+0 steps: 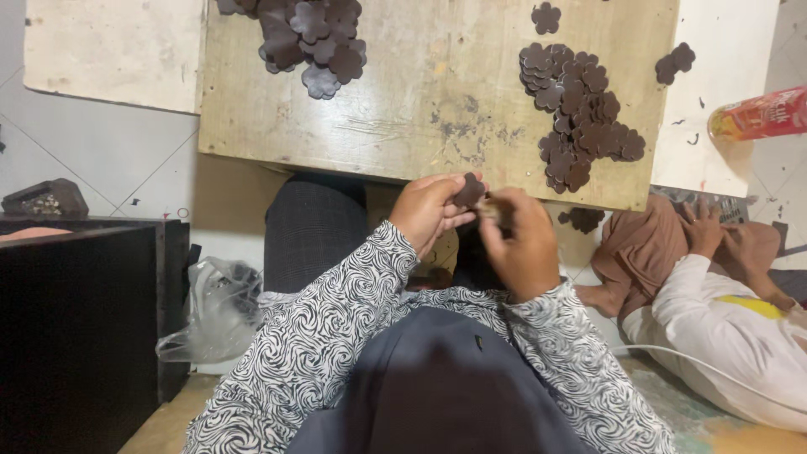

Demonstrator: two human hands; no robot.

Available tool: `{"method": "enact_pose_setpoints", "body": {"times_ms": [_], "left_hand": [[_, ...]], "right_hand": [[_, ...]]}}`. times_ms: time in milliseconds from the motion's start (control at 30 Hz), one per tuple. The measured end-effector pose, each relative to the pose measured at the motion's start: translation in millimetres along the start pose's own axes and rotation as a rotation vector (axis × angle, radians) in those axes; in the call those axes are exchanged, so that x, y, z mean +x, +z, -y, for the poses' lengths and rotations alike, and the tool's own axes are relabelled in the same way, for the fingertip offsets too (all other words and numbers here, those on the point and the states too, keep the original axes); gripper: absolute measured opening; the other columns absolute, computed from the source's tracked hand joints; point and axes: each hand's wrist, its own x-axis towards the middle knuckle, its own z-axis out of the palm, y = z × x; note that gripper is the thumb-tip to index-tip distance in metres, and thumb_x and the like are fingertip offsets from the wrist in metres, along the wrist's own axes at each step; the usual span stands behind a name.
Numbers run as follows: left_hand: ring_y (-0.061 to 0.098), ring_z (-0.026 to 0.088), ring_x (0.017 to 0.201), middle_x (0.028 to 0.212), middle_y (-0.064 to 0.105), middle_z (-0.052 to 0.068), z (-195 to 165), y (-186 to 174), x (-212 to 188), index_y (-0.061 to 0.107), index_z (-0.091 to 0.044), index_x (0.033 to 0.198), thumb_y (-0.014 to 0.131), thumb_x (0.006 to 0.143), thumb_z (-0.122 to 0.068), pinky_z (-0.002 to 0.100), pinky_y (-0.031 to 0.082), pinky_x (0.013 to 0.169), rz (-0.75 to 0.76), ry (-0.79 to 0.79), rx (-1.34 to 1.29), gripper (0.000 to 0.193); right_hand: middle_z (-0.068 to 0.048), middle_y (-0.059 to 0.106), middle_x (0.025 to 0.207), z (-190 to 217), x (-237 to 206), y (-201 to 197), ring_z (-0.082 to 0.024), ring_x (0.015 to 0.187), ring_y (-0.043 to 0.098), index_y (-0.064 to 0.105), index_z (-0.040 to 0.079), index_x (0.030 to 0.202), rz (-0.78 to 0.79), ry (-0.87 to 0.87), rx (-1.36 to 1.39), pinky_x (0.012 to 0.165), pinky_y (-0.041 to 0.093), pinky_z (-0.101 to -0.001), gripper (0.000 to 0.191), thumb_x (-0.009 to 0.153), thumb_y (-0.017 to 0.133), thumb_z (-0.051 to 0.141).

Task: The person repeatedly picks up dark flower-shaped leather cutouts from a wooden board and rubs their edges with a small block. They handle the pieces one at a time, occasionally pausing to pick up a bottle before resuming the rubbing action.

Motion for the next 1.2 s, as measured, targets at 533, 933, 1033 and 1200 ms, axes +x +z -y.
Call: {"method": "enact_pose_setpoints", "body": {"times_ms": [533, 933, 1033, 1200], "left_hand": [[0.065, 0.014, 0.102, 0.123, 0.066, 0.009, 21.9, -4.6, -3.6, 0.046, 0.000, 0.151, 0.054, 0.099, 0.004, 0.029, 0.056, 0.088, 0.180, 0.042, 0.231, 0.052], [0.069, 0.009, 0.109, 0.120, 0.071, 0.003, 30.1, 21.8, -21.4, 0.056, 0.000, 0.132, 0.056, 0.097, -0.003, 0.024, 0.058, 0.083, 0.058, 0.110, 0.399, 0.036], [0.072, 0.012, 0.097, 0.109, 0.075, 0.006, 7.6, 21.2, -29.0, 0.063, 0.004, 0.123, 0.062, 0.100, -0.010, 0.024, 0.056, 0.075, -0.149, 0.188, 0.438, 0.027], [0.060, 0.013, 0.068, 0.087, 0.069, 0.009, -78.9, 7.5, -16.3, 0.065, 0.007, 0.119, 0.068, 0.099, -0.013, 0.026, 0.050, 0.062, -0.482, 0.543, 0.467, 0.029]], "right_hand": [[-0.010, 0.067, 0.124, -8.2, -16.5, -4.3, -0.011, 0.114, 0.067, 0.052, 0.004, 0.129, -0.140, 0.081, 0.603, 0.099, 0.055, -0.0261, 0.033, 0.101, 0.068, 0.001], [-0.014, 0.067, 0.119, -42.1, -23.2, -27.1, -0.021, 0.110, 0.066, 0.055, -0.003, 0.128, -0.219, 0.136, 0.419, 0.096, 0.054, -0.0324, 0.039, 0.095, 0.076, 0.001], [-0.012, 0.068, 0.122, -44.5, -32.7, -26.6, -0.018, 0.115, 0.067, 0.055, -0.004, 0.129, -0.171, 0.171, 0.596, 0.100, 0.053, -0.0296, 0.038, 0.096, 0.073, 0.000], [-0.012, 0.070, 0.118, -53.7, -35.0, -29.7, -0.014, 0.107, 0.069, 0.058, -0.003, 0.125, -0.113, 0.198, 0.656, 0.095, 0.055, -0.0263, 0.034, 0.095, 0.072, 0.000]]}}
